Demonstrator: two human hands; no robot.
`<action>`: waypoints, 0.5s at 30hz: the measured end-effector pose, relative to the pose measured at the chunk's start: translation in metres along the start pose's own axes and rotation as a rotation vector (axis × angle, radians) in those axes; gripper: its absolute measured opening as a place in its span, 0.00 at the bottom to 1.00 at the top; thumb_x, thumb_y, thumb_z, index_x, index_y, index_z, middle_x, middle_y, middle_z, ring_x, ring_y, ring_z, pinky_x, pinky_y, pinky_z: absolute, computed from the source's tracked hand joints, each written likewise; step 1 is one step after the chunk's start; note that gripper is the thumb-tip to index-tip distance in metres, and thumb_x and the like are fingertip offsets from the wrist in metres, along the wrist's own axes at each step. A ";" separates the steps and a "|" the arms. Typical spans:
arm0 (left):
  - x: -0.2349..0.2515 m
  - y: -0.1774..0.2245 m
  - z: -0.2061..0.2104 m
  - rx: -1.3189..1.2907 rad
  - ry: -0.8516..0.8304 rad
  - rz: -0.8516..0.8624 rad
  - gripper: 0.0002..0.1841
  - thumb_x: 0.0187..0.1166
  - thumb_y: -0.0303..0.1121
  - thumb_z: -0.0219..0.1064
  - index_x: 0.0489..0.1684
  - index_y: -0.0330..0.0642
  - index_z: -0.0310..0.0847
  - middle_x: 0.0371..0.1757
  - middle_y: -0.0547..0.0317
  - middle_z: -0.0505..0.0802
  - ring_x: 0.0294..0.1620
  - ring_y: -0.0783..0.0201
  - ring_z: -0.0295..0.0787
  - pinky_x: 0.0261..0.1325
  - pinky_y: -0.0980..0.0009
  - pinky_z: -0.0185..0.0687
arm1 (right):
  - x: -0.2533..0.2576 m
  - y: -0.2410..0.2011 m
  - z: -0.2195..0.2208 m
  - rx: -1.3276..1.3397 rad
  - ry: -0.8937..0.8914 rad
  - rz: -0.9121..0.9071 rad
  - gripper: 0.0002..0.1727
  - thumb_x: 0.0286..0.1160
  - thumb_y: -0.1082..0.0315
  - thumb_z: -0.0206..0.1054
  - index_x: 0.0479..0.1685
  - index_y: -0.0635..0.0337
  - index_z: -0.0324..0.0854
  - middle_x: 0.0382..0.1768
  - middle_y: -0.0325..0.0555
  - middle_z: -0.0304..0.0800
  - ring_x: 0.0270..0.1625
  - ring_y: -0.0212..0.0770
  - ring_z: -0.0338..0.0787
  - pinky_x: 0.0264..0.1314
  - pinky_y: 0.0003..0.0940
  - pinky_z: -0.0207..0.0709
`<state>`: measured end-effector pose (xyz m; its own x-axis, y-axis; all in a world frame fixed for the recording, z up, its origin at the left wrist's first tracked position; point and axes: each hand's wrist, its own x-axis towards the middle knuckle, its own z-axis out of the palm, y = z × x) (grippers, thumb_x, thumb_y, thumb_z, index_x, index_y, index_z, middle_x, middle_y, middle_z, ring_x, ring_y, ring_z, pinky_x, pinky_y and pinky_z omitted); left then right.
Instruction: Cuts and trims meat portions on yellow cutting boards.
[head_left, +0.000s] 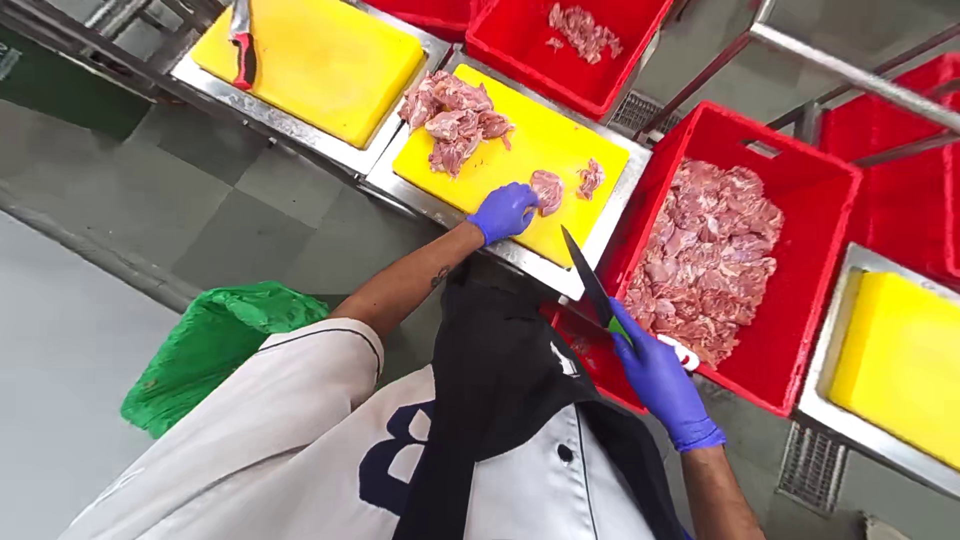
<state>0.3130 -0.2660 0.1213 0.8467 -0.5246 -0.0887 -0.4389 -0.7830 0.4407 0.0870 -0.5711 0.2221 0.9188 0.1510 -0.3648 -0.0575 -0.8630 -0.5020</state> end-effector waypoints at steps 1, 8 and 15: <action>0.000 0.006 -0.002 0.013 -0.028 0.001 0.15 0.80 0.38 0.64 0.59 0.48 0.90 0.61 0.49 0.92 0.67 0.47 0.87 0.67 0.45 0.84 | 0.003 0.001 -0.002 0.019 0.032 0.008 0.30 0.90 0.58 0.54 0.91 0.32 0.64 0.40 0.45 0.95 0.36 0.43 0.93 0.45 0.54 0.88; 0.007 -0.015 -0.024 0.010 -0.094 -0.144 0.13 0.72 0.32 0.65 0.50 0.40 0.89 0.52 0.42 0.93 0.60 0.41 0.89 0.62 0.38 0.83 | 0.032 -0.005 -0.001 0.238 0.170 -0.040 0.29 0.89 0.59 0.57 0.90 0.34 0.67 0.44 0.39 0.96 0.34 0.34 0.91 0.43 0.42 0.89; -0.113 -0.053 -0.083 -0.569 0.062 -0.233 0.10 0.73 0.30 0.75 0.48 0.36 0.93 0.45 0.49 0.96 0.46 0.56 0.94 0.59 0.51 0.89 | 0.070 -0.042 -0.005 0.381 0.113 -0.170 0.32 0.87 0.61 0.57 0.92 0.39 0.63 0.29 0.42 0.90 0.15 0.35 0.79 0.15 0.38 0.77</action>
<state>0.2655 -0.1370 0.1819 0.9243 -0.3276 -0.1957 -0.0254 -0.5645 0.8250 0.1557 -0.5261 0.2213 0.9635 0.2034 -0.1740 -0.0220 -0.5878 -0.8087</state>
